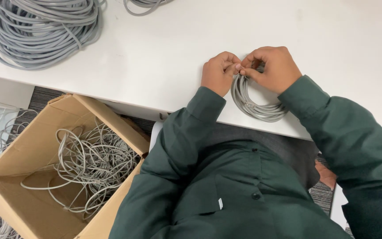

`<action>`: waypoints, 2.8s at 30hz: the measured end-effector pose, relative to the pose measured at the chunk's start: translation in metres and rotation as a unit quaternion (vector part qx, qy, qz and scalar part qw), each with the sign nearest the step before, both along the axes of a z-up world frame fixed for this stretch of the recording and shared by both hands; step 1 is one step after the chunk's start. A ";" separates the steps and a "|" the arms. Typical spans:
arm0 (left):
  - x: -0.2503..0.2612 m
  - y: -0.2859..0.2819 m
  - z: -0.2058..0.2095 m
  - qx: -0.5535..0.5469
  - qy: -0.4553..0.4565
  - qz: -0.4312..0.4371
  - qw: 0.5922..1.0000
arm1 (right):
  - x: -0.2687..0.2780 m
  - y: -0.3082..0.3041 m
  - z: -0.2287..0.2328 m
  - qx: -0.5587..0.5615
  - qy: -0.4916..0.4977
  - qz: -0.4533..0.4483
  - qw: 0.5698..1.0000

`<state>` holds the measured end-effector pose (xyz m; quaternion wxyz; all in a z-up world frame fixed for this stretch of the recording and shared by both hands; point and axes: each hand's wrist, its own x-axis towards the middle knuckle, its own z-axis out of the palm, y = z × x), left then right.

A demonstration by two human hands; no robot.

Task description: The person uncoils a grey cable by hand and then recoils it into a smaller loop before securing the bundle by twisting a thin wire around it.

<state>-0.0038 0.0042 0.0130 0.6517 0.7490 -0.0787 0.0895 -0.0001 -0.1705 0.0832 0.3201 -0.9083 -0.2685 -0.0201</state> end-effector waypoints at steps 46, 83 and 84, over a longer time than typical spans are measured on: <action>-0.018 -0.009 0.011 0.109 -0.131 0.007 0.985 | -0.009 -0.003 0.000 0.121 0.121 -0.110 0.979; -0.014 -0.009 -0.005 0.040 -0.114 0.006 0.993 | -0.009 -0.007 -0.007 0.000 0.014 -0.015 1.000; -0.014 -0.009 -0.005 0.040 -0.114 0.007 0.993 | -0.010 -0.006 -0.006 0.000 0.014 -0.015 1.000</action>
